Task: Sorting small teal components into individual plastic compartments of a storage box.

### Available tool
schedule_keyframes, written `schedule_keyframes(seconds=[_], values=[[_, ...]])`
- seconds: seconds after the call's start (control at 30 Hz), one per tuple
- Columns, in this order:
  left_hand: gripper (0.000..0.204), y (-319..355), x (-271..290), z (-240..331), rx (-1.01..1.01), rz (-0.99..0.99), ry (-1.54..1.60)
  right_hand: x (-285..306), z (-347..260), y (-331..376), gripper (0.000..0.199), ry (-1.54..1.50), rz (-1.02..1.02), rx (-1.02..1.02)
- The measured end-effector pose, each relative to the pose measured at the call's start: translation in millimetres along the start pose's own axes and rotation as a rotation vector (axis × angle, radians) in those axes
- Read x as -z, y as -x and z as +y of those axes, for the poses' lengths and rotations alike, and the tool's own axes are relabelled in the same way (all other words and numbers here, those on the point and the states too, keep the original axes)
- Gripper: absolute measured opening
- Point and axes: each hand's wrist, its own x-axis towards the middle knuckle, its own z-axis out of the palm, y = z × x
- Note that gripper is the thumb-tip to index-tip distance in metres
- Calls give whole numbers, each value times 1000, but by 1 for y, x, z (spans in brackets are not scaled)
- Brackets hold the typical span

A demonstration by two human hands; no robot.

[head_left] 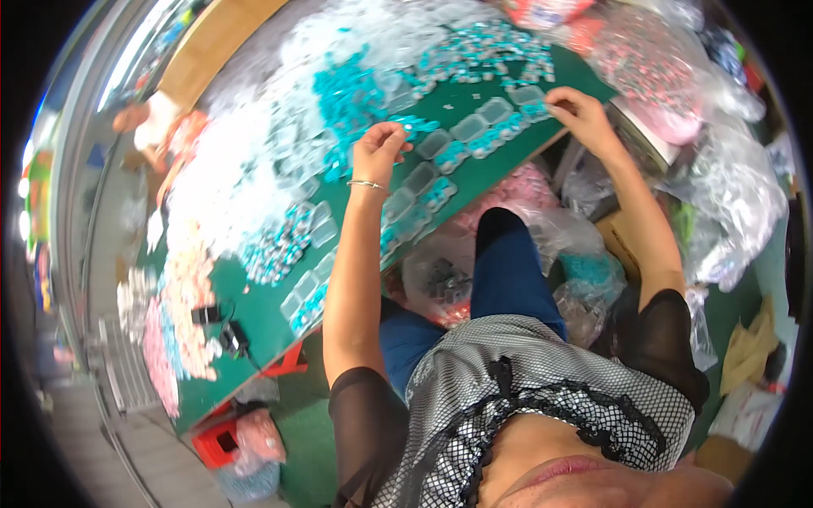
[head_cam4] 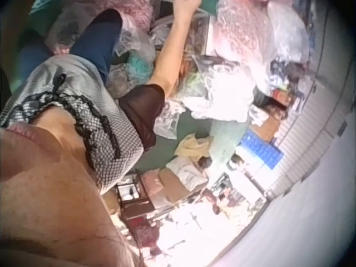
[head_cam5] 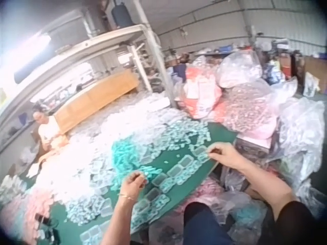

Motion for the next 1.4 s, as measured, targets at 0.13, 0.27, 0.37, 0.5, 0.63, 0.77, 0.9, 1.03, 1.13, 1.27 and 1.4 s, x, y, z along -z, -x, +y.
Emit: schedule_keyframes(seconds=[0.13, 0.27, 0.37, 0.5, 0.63, 0.77, 0.9, 1.03, 1.13, 1.27, 1.4], values=[[12, -8, -51, 0, -64, -28, -100, -4, -6, 1, 10, 105, 77, 21], [9, -23, -107, -13, -210, -106, -113, 3, 4, -2, 14, 197, 115, 85], [7, -28, -145, -20, -408, -40, -372, 5, 9, -2, 15, 310, 102, 156], [7, -38, -176, -31, -613, -8, -502, 3, 15, -3, 15, 382, 76, 152], [6, -44, -190, -39, -686, 1, -771, 4, 20, -3, 13, 522, 47, 172], [4, -42, -196, -40, -712, 39, -1019, 3, 19, -4, 8, 709, 37, 254], [12, -39, -194, -36, -644, 17, -1104, 0, 11, -5, 8, 781, 30, 320], [26, -31, -200, -25, -594, 28, -1095, 3, 6, -6, 10, 803, -17, 255], [39, -33, -200, -26, -583, 47, -1191, 5, 8, -5, 11, 737, 3, 217], [39, -32, -198, -26, -567, -112, -1251, 12, 16, -9, 15, 669, 53, 130], [45, -21, -197, -28, -632, -154, -1173, 11, 24, -9, 17, 788, 63, 84]])
